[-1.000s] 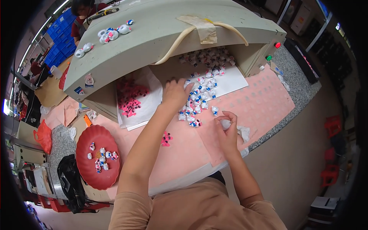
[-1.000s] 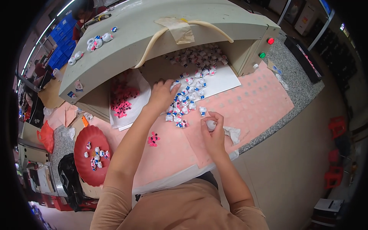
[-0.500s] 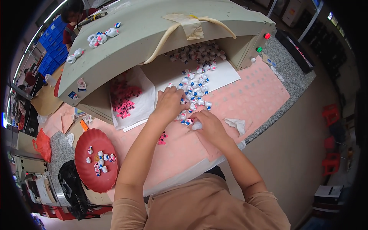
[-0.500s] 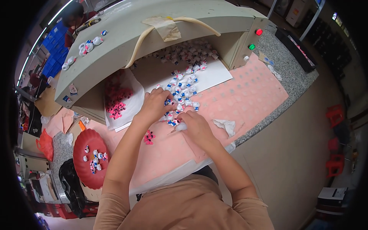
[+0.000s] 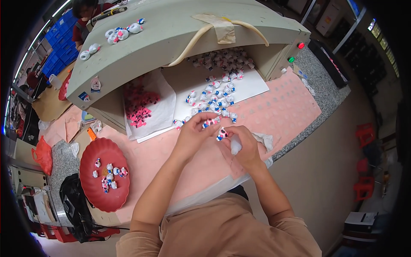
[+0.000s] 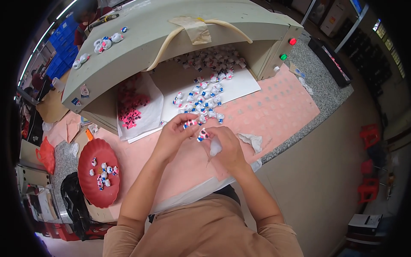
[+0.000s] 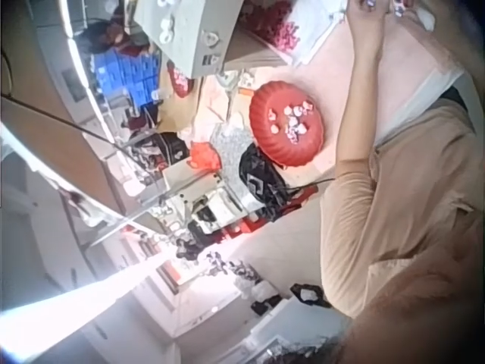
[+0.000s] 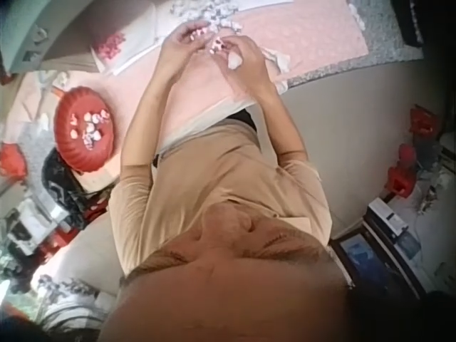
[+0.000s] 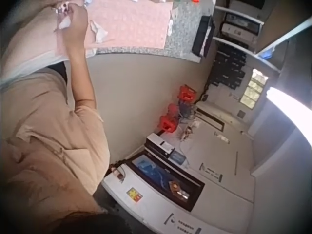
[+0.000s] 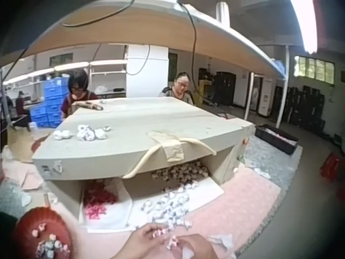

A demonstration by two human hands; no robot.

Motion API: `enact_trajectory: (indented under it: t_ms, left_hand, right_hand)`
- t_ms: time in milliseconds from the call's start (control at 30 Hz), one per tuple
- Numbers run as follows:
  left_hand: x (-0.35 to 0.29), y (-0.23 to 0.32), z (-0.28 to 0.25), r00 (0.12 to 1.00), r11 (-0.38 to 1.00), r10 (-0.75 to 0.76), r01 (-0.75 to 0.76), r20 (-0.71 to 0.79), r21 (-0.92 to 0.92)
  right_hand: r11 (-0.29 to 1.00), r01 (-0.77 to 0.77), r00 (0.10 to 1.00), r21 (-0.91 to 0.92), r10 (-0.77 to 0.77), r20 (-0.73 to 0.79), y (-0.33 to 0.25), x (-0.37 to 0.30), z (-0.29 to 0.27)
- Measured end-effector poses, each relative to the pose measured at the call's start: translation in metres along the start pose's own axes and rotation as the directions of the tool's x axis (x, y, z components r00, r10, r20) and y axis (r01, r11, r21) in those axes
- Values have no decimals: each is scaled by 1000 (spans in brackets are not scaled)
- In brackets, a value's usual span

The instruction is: Assembling small plastic toy figurines by applying glue to the head and body components.

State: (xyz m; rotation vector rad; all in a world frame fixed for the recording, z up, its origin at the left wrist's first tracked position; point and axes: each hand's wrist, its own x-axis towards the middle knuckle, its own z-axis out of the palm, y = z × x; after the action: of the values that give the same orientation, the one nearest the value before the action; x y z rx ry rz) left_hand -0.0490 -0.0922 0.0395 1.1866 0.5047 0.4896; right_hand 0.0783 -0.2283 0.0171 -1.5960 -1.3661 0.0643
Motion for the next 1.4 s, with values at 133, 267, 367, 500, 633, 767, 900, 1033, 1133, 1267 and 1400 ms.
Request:
enact_trajectory:
  t_ms: [133,267,367,500,633,767,900,1033,1133,1267,1400]
  left_hand:
    - [-40,-29,-6,996,996,60,-64,-59,-63]
    - [-65,-39,-7,973,976,171,-147,-154,161]
    - [-79,-47,-20,958,903,242,-164,-154,396]
    - [-97,-38,-33,973,964,124,-72,-193,255]
    - [-143,5,-61,876,960,218,-113,-430,255]
    - [-188,28,-144,602,437,641,224,-476,871]
    - [-178,36,-141,609,87,718,403,-337,911]
    - [-101,24,-82,805,263,592,-158,-30,952]
    - [-43,1,-83,830,271,556,-243,55,931]
    - [-22,-17,-83,878,97,468,-164,100,982]
    - [-46,-12,-77,863,507,502,-239,-58,828]
  right_hand:
    - [996,82,995,28,-83,58,-8,-3,12]
    - [988,148,976,39,-152,155,-16,-7,23]
    - [990,123,961,74,-137,241,-26,-7,29]
    - [988,120,930,96,-146,337,-42,-3,35]
    - [992,98,952,80,-117,284,-39,-3,31]
    - [959,-261,943,114,227,245,-16,-11,25]
    - [906,-381,921,185,355,158,-14,-11,37]
    - [898,-391,915,200,357,188,-13,-13,50]
    - [850,-496,847,178,428,315,-20,-14,48]
    - [855,-430,900,292,380,213,-6,-29,43]
    - [818,-361,931,447,344,122,-2,-34,52]
